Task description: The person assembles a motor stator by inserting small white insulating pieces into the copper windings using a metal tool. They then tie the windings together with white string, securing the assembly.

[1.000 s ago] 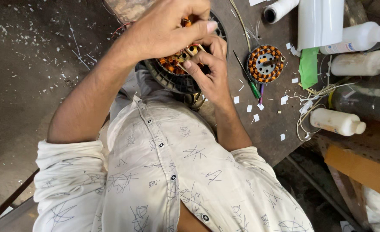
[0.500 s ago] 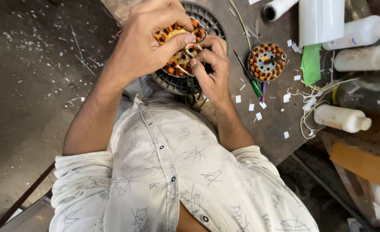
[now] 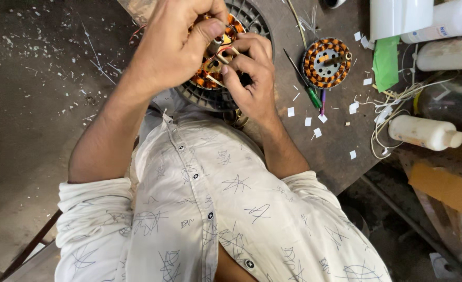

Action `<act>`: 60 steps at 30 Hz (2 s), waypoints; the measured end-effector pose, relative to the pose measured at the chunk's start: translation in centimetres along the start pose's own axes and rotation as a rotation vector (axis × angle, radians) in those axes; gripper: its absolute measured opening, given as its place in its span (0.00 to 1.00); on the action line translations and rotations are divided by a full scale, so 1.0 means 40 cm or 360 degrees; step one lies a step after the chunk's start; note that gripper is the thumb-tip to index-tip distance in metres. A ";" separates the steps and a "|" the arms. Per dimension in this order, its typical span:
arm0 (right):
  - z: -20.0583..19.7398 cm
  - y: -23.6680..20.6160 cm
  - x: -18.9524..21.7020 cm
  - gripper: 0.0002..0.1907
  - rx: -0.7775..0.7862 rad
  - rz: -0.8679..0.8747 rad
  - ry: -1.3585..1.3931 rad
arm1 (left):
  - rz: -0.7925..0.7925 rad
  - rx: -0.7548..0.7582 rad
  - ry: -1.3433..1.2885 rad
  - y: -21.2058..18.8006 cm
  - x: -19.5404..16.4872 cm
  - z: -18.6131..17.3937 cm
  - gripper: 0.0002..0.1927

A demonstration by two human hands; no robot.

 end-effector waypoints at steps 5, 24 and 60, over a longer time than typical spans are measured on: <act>-0.002 0.004 0.016 0.05 -0.0020 0.0022 -0.0077 | 0.0235 -0.0168 0.0177 0.001 -0.061 -0.009 0.04; -0.012 -0.011 0.004 0.15 -0.0111 -0.0012 -0.0117 | 0.0025 0.0288 0.0254 0.068 -0.074 -0.009 0.09; 0.031 -0.004 0.023 0.08 -0.0270 -0.0005 -0.0423 | -0.0355 0.0065 -0.2096 0.001 0.094 0.074 0.16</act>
Point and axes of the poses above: each hand's wrist, its own y-axis towards the middle knuckle, its own z-axis out of the palm, x = y × z, the point moved 6 cm from there along y, towards the middle knuckle, and after that the axes turned 7 degrees about -x, right-handed, at the moved point
